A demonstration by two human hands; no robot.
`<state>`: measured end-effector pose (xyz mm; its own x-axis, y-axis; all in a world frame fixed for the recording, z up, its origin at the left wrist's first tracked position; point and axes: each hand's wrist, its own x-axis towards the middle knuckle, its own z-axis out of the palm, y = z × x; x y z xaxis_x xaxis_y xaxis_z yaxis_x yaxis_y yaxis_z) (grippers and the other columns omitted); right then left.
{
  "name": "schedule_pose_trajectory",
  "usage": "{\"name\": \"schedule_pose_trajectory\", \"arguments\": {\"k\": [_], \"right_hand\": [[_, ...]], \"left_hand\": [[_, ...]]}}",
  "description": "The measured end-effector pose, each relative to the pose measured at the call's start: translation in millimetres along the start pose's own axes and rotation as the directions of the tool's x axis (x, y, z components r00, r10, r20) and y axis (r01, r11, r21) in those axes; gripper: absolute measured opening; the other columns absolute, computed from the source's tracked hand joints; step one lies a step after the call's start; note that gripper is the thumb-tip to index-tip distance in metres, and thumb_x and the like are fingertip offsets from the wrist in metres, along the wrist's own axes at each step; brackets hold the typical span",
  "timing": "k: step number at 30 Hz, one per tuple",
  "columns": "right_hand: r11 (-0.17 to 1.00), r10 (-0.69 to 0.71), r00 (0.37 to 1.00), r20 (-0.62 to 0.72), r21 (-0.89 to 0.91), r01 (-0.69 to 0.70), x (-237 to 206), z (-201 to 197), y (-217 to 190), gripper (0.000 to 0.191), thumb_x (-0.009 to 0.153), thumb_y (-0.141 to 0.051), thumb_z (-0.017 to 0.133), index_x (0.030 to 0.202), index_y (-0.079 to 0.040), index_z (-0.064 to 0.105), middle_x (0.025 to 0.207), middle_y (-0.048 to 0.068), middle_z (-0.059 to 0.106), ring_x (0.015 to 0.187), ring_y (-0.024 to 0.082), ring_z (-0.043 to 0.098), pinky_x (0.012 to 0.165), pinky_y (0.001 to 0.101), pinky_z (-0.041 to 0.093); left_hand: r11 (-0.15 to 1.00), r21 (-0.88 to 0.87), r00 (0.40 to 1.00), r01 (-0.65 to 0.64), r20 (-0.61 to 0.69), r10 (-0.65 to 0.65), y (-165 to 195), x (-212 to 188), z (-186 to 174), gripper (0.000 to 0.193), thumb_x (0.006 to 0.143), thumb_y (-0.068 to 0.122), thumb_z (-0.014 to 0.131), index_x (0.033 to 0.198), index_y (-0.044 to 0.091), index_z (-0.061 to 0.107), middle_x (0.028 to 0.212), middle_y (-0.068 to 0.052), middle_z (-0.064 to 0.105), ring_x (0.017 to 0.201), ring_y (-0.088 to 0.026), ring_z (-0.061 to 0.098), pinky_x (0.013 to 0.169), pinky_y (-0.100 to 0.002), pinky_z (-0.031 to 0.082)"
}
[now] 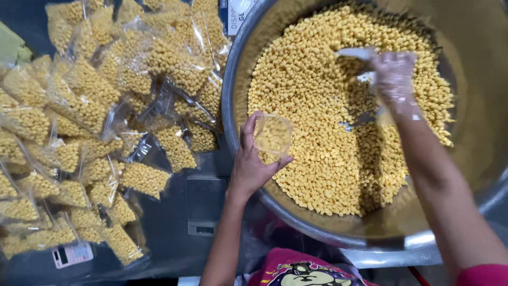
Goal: The person scoops yellow puffed snacks from a large metal bowl into clear plastic bags using a metal scoop. They place each filled bag on a digital scale to check the weight, then move the bag aside to repeat the process.
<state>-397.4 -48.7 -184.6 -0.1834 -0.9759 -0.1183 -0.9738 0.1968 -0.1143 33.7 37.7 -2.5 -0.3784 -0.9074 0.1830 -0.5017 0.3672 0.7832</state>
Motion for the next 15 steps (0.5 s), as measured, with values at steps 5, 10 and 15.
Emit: {"name": "schedule_pose_trajectory", "arguments": {"k": [5, 10, 15], "right_hand": [[0.813, -0.566, 0.822, -0.063, -0.212, 0.543, -31.0, 25.2, -98.1, 0.064, 0.078, -0.022, 0.079, 0.138, -0.025, 0.057, 0.112, 0.007, 0.071, 0.104, 0.029, 0.066, 0.095, 0.0514, 0.046], [0.880, -0.461, 0.816, 0.347, 0.062, 0.471, -106.6, 27.9, -112.3, 0.070, 0.079, -0.010, 0.077, 0.142, -0.034, 0.061, 0.103, 0.000, 0.075, 0.089, 0.025, 0.067, 0.082, 0.0407, 0.054], [0.910, -0.385, 0.840, 0.382, 0.312, 0.275, -183.9, -37.3, -70.5, 0.048, 0.082, -0.008, 0.069, 0.128, -0.020, 0.070, 0.101, 0.008, 0.077, 0.087, 0.024, 0.073, 0.081, 0.0378, 0.059]], "left_hand": [[0.942, -0.210, 0.966, 0.260, 0.060, -0.253, 1.3, -1.4, 3.8, 0.116, 0.075, 0.027, 0.093, 0.161, 0.015, 0.017, 0.164, -0.014, 0.031, 0.148, -0.038, 0.045, 0.100, -0.044, 0.056], [0.938, -0.088, 0.933, 0.336, 0.169, -0.318, 11.3, 3.3, 4.4, 0.113, 0.076, 0.025, 0.088, 0.161, 0.018, 0.014, 0.165, -0.011, 0.027, 0.137, -0.038, 0.054, 0.089, -0.042, 0.062], [0.978, 0.135, 0.957, 0.157, 0.226, -0.184, 11.5, -0.8, 21.9, 0.115, 0.077, 0.023, 0.088, 0.160, 0.017, 0.010, 0.160, -0.016, 0.028, 0.128, -0.046, 0.055, 0.095, -0.052, 0.056]]}}
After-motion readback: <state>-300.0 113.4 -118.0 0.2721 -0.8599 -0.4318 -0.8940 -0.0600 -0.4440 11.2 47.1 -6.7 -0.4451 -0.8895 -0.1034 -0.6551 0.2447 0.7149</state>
